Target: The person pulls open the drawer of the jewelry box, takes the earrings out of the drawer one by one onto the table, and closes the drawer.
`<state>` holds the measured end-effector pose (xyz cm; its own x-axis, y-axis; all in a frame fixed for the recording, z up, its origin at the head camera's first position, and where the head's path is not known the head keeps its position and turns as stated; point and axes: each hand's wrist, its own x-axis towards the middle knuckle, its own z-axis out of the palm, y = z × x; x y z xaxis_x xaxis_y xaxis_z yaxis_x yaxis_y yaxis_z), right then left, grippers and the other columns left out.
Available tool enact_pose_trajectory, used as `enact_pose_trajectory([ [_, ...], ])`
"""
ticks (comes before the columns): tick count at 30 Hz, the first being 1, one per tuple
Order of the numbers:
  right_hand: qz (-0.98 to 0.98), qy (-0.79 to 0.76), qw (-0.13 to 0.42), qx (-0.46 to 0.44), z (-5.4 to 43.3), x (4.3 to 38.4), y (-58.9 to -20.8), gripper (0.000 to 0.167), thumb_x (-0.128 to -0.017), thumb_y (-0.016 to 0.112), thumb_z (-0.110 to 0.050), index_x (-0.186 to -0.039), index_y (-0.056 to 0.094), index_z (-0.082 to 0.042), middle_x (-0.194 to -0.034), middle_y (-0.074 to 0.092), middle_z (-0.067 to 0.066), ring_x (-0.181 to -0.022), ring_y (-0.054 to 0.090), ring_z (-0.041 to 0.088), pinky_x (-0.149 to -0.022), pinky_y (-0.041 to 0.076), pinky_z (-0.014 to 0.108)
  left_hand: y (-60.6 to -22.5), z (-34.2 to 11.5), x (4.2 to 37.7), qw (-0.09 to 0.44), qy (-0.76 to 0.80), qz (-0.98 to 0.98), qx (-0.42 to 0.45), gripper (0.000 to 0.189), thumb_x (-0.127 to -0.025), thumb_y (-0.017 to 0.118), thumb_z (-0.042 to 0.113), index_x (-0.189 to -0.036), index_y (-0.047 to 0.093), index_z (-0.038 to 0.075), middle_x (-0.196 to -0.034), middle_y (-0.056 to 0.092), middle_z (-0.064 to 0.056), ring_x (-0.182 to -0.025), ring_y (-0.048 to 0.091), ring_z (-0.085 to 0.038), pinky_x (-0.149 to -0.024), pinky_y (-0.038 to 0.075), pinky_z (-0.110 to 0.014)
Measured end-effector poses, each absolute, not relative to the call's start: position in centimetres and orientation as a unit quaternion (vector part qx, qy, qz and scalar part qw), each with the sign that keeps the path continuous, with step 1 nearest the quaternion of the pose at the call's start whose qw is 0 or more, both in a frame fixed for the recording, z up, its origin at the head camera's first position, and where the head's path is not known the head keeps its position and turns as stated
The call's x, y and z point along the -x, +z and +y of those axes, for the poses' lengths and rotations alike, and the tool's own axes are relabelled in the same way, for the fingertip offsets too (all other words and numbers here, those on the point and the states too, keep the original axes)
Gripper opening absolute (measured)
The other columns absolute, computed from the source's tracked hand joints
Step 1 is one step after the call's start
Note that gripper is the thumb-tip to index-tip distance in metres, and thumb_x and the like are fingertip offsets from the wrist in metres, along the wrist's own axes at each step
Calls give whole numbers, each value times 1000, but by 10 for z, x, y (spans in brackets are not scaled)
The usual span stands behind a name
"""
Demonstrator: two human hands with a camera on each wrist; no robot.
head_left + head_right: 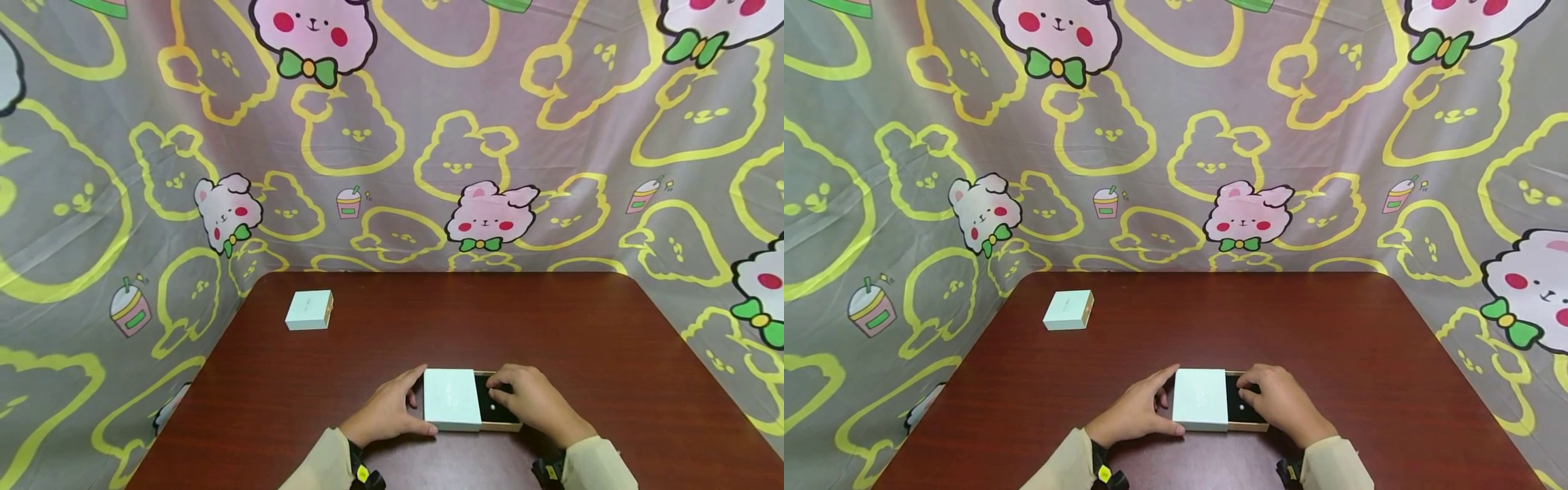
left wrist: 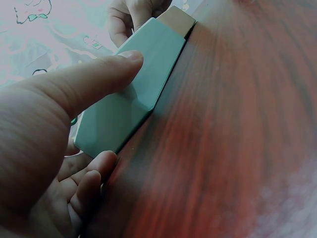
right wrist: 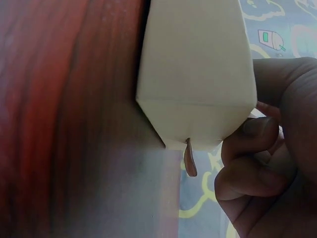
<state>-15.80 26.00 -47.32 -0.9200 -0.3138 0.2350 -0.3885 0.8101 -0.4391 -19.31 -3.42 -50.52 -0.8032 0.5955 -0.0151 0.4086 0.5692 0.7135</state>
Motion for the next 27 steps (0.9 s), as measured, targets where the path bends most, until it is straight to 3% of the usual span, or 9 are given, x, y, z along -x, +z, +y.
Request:
enact_pose_trajectory([
  [17,-950,252,63,-175,262,156,-470,12,-83,77,-12,-87,72,-22,-88,65,-16,-82,61,6,-69,50,34,-503,-34,193,139,370,874,-282,110,-67,82,60,-154,30,18,-83,53,10,-74,49,-5,-76,40,-30],
  [27,-943,286,47,-163,263,155,-469,10,-86,75,-13,-89,72,-21,-85,66,-13,-60,46,-1,-56,41,26,-504,-34,193,136,365,876,-283,110,-66,82,61,-154,30,18,-83,53,11,-74,49,-4,-74,40,-29],
])
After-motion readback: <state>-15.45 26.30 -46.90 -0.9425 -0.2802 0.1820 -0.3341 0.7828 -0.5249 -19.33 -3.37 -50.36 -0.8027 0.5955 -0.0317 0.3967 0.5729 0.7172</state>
